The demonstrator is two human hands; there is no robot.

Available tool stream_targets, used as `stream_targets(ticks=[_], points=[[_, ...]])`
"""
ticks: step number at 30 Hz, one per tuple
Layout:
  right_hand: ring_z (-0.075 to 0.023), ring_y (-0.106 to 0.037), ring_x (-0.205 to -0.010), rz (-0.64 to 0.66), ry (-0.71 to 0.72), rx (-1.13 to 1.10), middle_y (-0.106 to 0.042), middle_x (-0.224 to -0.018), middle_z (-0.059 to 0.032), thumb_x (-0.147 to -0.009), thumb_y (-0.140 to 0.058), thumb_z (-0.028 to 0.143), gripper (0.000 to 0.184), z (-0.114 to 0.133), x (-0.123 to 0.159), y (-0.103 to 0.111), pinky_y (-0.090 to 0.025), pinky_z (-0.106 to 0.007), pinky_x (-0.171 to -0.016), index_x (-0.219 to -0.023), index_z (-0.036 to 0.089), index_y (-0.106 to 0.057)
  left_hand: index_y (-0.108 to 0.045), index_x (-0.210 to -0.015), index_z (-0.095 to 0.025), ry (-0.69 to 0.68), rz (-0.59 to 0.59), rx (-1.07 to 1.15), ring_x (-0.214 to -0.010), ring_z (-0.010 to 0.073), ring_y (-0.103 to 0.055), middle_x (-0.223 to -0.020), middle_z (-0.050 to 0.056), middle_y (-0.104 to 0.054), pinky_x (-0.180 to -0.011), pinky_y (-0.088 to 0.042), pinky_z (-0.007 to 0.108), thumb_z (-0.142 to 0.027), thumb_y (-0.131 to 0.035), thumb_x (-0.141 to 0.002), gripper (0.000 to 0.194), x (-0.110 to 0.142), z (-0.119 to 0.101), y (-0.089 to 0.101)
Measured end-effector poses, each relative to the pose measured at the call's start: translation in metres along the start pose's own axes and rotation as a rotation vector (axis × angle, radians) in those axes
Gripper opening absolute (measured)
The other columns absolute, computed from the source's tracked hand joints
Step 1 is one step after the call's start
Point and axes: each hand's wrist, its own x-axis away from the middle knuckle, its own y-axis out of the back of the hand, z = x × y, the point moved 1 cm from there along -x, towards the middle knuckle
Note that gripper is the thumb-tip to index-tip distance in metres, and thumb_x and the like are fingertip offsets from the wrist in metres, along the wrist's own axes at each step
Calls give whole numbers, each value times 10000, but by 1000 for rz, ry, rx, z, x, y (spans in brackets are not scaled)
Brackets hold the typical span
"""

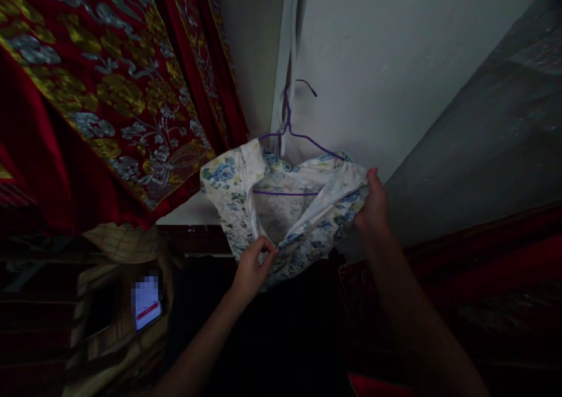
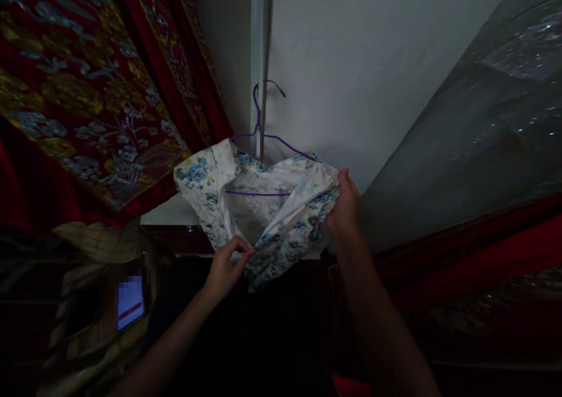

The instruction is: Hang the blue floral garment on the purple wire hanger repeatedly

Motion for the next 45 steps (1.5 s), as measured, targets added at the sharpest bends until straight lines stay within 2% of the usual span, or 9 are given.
stream_targets(ticks=[4,7,9,11,15,23,28,33,45], points=[[-221,-626,-1033,-390,260,306,-663,-1077,-60,-814,-682,420,256,-2,33,2,-508,-334,-863,-971,229,-616,-594,-760,-225,87,-129,55,-732,190,-627,-739,4,-641,-729,-479,300,-314,-630,-902,171,6,-4,-4],[-206,-603,-997,-572,344,390,-639,-1068,-48,-839,-665,348,216,-10,99,0,-483,-318,-864,-1017,233,-622,-572,-772,-231,115,-228,93,-721,186,-602,-733,-3,-611,-715,-477,300,-290,-616,-883,134,13,-11,-7],[-187,-595,-799,-435,117,297,-616,-845,-4,-898,-605,401,164,-26,152,-10,-483,-296,-757,-913,239,-623,-545,-761,-236,118,-259,114,-721,187,-585,-730,-3,-588,-710,-477,303,-269,-594,-882,134,21,-16,-11],[-199,-579,-706,-49,-220,260,-621,-734,-15,-911,-580,507,314,-44,199,-26,-487,-313,-699,-778,226,-627,-539,-782,-242,124,-233,137,-719,190,-579,-734,-2,-575,-703,-480,307,-260,-577,-888,115,29,-21,-14],[-246,-625,-867,197,-420,183,-686,-841,-53,-867,-587,664,451,-61,239,-51,-515,-369,-866,-808,223,-665,-572,-1077,-265,109,-194,172,-933,226,-642,-1028,55,-643,-832,-518,349,-270,-562,-909,168,36,-27,-15],[-151,-442,-555,251,-404,161,-477,-563,14,-829,-593,728,553,-55,218,-56,-373,-284,-536,-635,216,-517,-222,-1453,-365,154,-206,461,-914,202,-667,-1076,47,-622,-807,-556,345,-404,-574,-926,636,36,-12,-26],[-125,-447,-509,344,-431,131,-509,-561,27,-865,-616,617,442,-52,220,-51,-355,-259,-512,-717,201,-597,-584,-1009,-246,203,-69,418,-857,210,-657,-912,48,-662,-804,-545,342,-381,-598,-905,172,29,-1,-25],[-105,-405,-384,447,-573,145,-484,-424,40,-815,-636,591,436,-47,210,-47,-302,-249,-444,-645,191,-610,-603,-764,-221,214,-3,347,-722,202,-635,-720,16,-643,-735,-532,333,-347,-618,-882,173,27,-1,-22],[-42,-372,-358,300,-267,-50,-471,-414,62,-883,-632,295,300,64,55,-135,-263,-187,-391,-614,172,-584,-634,-927,-180,120,23,-69,-831,227,-698,-869,72,-722,-793,-523,342,-324,-468,-970,224,15,33,-19]])
